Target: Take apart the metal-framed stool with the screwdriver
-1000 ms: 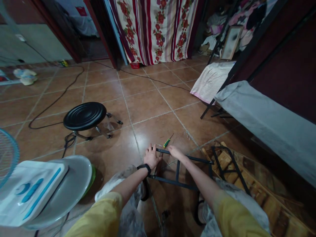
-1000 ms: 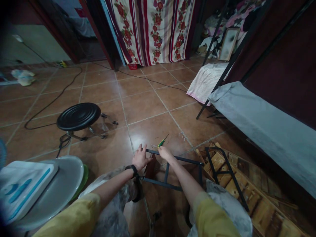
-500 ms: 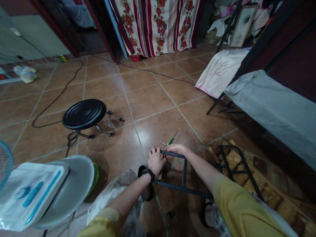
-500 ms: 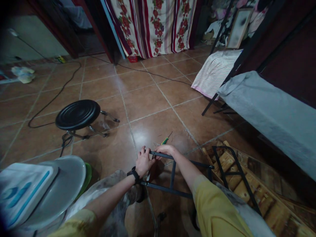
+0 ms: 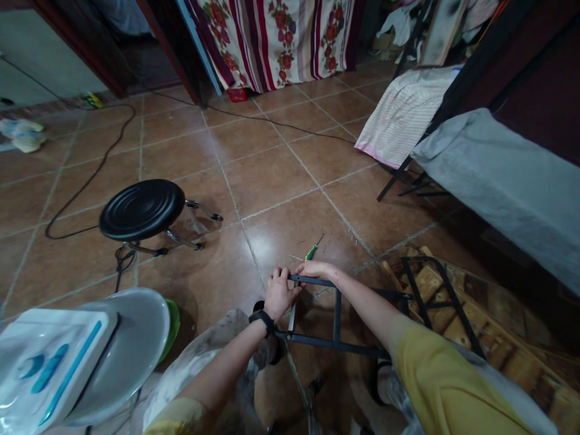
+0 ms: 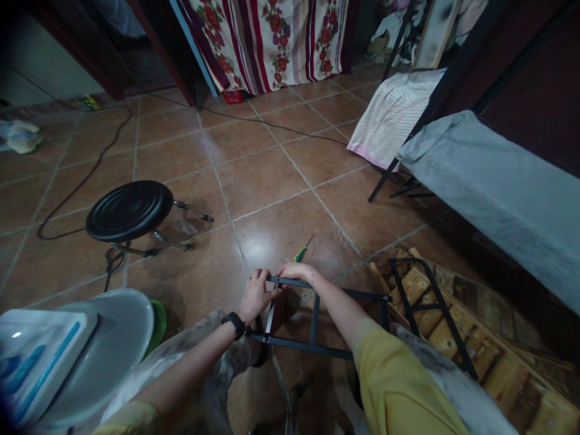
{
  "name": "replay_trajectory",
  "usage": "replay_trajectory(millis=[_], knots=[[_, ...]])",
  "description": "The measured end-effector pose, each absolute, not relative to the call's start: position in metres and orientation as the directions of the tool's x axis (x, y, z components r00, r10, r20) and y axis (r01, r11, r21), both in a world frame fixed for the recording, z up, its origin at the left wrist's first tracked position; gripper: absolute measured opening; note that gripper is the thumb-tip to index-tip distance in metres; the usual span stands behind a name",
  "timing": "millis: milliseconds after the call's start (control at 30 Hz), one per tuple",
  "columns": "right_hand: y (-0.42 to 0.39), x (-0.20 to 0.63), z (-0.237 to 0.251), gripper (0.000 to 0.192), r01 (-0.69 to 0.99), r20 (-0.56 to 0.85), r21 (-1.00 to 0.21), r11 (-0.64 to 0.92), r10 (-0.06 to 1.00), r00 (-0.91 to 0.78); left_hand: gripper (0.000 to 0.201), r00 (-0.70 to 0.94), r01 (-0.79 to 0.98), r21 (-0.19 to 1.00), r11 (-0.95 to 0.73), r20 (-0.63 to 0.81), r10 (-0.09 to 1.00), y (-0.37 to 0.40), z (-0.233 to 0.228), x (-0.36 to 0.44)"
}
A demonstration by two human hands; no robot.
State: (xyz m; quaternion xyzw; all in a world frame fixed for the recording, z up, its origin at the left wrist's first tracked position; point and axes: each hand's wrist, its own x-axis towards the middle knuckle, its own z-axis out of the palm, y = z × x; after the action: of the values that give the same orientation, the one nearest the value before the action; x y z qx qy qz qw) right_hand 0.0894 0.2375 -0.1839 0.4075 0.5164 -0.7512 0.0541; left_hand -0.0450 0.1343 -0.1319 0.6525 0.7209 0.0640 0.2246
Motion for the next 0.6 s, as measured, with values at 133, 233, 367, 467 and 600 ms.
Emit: replay_trajectory(millis=[133,233,367,467,600], knots=[[0.239,0.092,-0.187,0.023,0.523,-0.668,-0.737,-0.428,0.338,-0.663,0.041,-0.031,0.918,0.379,0.12,-0.234,0.972,0.138,-0.134,-0.049],[0.241,0.094,-0.191,0.024,0.536,-0.666,-0.742,-0.401,0.359,-0.653,0.044,-0.014,0.928,0.358,0.108,-0.257,0.966,0.139,-0.132,-0.048],[0.242,0.095,-0.196,0.02,0.553,-0.658,-0.753,-0.357,0.386,-0.647,0.042,-0.005,0.927,0.358,0.112,-0.287,0.958,0.139,-0.129,-0.046],[0.243,0.094,-0.197,0.02,0.571,-0.665,-0.746,-0.342,0.372,-0.647,0.038,-0.013,0.924,0.362,0.122,-0.289,0.957,0.139,-0.131,-0.046],[0.242,0.095,-0.198,0.022,0.527,-0.64,-0.767,-0.366,0.374,-0.672,0.038,0.002,0.921,0.374,0.107,-0.28,0.96,0.14,-0.135,-0.049]])
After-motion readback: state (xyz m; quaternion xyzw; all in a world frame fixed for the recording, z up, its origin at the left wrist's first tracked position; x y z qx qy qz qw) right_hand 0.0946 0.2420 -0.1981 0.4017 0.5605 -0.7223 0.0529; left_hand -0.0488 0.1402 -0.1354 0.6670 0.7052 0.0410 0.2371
